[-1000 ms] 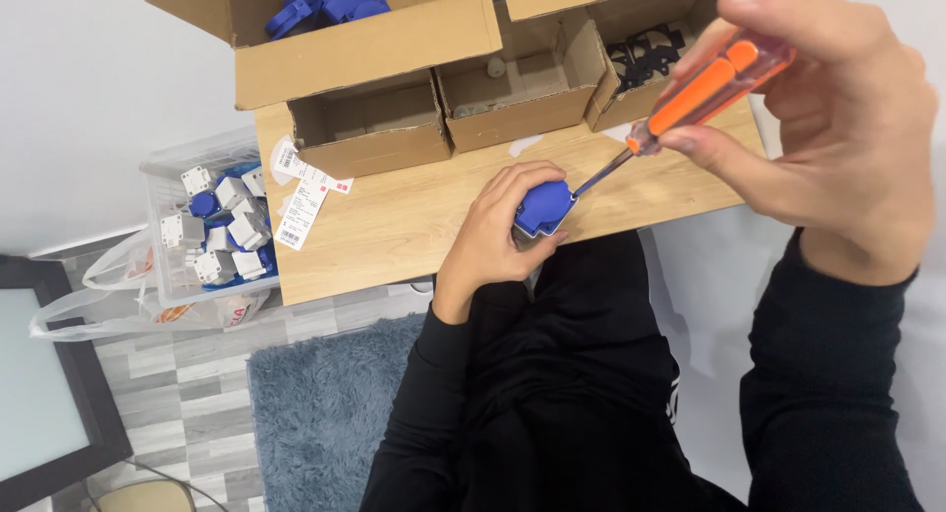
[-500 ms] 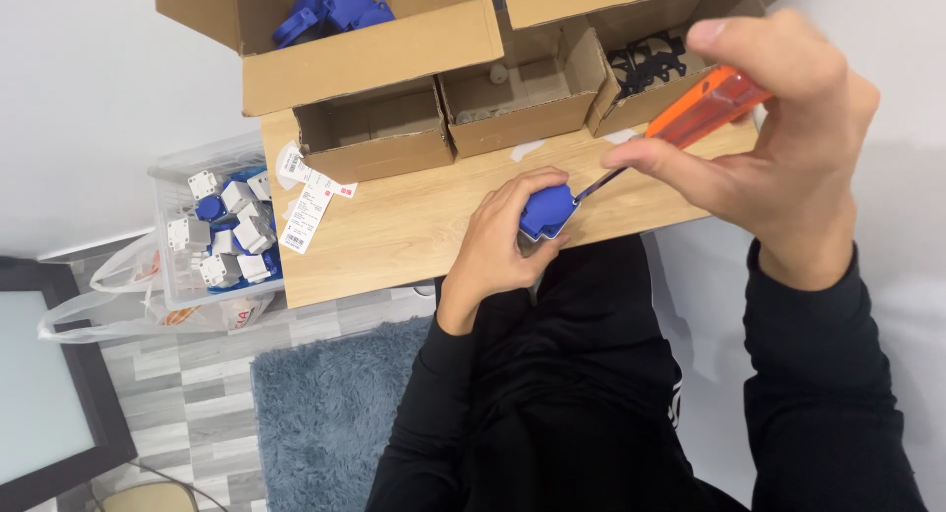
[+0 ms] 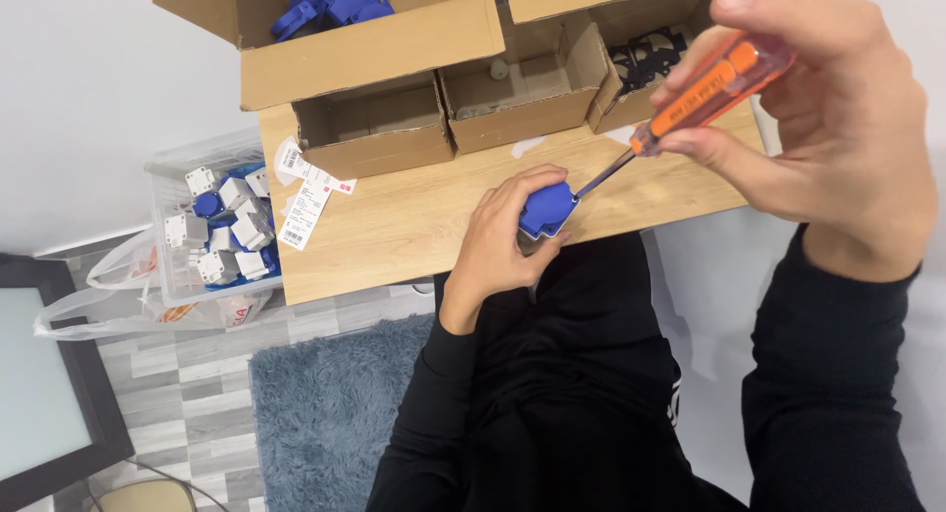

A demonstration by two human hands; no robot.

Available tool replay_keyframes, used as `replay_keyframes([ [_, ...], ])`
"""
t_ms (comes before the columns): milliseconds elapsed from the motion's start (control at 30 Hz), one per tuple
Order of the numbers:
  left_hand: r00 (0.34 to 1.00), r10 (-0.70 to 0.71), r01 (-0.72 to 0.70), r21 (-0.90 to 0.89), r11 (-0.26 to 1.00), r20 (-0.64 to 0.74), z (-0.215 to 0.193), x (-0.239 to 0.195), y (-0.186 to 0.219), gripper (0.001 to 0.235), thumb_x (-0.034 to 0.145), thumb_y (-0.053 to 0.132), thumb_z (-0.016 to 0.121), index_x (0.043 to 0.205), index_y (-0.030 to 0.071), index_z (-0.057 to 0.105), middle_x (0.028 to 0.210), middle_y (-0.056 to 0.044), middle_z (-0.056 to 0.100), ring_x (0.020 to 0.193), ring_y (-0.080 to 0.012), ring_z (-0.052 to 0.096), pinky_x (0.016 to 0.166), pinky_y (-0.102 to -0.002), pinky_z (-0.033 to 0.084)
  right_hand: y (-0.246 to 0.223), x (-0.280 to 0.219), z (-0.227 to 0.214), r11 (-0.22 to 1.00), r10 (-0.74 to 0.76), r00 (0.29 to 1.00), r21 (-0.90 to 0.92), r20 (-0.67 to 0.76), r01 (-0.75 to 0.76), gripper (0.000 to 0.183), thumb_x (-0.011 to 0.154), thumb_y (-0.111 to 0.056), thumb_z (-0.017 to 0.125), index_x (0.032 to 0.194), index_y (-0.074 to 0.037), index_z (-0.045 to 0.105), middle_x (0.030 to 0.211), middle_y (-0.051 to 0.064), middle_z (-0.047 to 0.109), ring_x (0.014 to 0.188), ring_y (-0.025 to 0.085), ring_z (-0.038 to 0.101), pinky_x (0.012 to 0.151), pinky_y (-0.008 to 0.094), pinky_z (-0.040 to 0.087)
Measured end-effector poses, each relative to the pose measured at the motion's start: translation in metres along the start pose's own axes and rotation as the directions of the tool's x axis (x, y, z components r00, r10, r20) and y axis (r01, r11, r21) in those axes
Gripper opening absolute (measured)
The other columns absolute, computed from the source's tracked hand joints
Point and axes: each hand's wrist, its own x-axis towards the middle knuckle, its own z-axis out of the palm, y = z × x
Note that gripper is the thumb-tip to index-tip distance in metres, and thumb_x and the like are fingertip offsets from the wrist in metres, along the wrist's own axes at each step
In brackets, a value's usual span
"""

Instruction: The person assembles a blue electrical socket by inserting a white plastic component into it. They then use an orange screwdriver to tighten screws on the socket, securing the parts together. The person handles the socket and screwdriver repeatedly to complete the assembly.

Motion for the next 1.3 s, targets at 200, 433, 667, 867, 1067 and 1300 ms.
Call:
replay_keyframes([
  [200,1.000,-0.017,0.017,-0.006,1.000,0.011,-0.001,-0.001,0.001,0.057,0.096,0.032,0.078,0.146,0.019,0.055,0.154,-0.003,0.067,0.144,-0.0288,0.067,0.112,-0.045,0.051,0.021,-0.007,0.012,0.955,-0.107,0.981,-0.292,-0.163,0.055,0.083,0.100,0.004,0.117,0.148,0.013,0.050,0.125,0.032,0.065,0.102,0.035,0.074,0.095,0.043,0.059],
  [433,1.000,0.000,0.000,-0.004,1.000,0.013,-0.002,0.000,0.000,0.058,0.095,0.030,0.077,0.147,0.018,0.055,0.154,-0.003,0.067,0.145,-0.0286,0.066,0.112,-0.044,0.050,0.030,-0.011,0.025,0.847,-0.225,0.943,-0.527,-0.243,0.066,0.097,0.092,-0.033,0.124,0.144,0.013,0.056,0.135,0.029,0.068,0.098,0.037,0.073,0.090,0.046,0.061],
  [667,1.000,0.006,-0.006,-0.005,1.000,0.011,-0.001,0.000,-0.001,0.057,0.096,0.031,0.078,0.147,0.018,0.055,0.154,-0.003,0.067,0.144,-0.0279,0.067,0.110,-0.043,0.050,-0.027,0.011,0.005,0.990,0.047,0.997,0.133,0.065,-0.056,0.063,0.112,0.021,0.051,0.166,0.000,0.025,0.161,0.034,0.040,0.165,0.058,0.059,0.125,0.062,0.075],
  [867,1.000,-0.003,0.003,-0.001,1.000,0.016,-0.002,0.000,-0.001,0.058,0.095,0.030,0.079,0.147,0.018,0.055,0.153,-0.003,0.067,0.143,-0.0286,0.067,0.111,-0.044,0.050,-0.013,0.008,-0.002,0.999,-0.006,0.999,0.048,0.044,0.004,0.072,0.101,0.021,0.073,0.160,0.010,0.035,0.121,0.037,0.068,0.127,0.047,0.079,0.105,0.050,0.079],
  [1067,1.000,0.007,-0.007,-0.002,1.000,0.007,-0.001,0.001,0.000,0.057,0.095,0.029,0.078,0.147,0.018,0.056,0.153,-0.003,0.067,0.144,-0.0284,0.067,0.113,-0.044,0.050,0.008,0.003,0.008,0.993,-0.084,0.995,-0.092,-0.047,0.080,0.077,0.102,0.020,0.093,0.155,0.004,0.038,0.119,0.034,0.064,0.106,0.039,0.082,0.092,0.040,0.072],
  [1300,1.000,0.009,-0.009,-0.002,1.000,0.010,0.000,0.000,-0.002,0.056,0.096,0.032,0.077,0.146,0.018,0.056,0.154,-0.003,0.067,0.144,-0.0286,0.066,0.114,-0.046,0.050,0.030,-0.007,0.024,0.964,-0.080,0.971,-0.267,-0.225,0.018,0.074,0.100,-0.002,0.112,0.143,0.011,0.053,0.107,0.027,0.061,0.092,0.030,0.062,0.090,0.041,0.052],
])
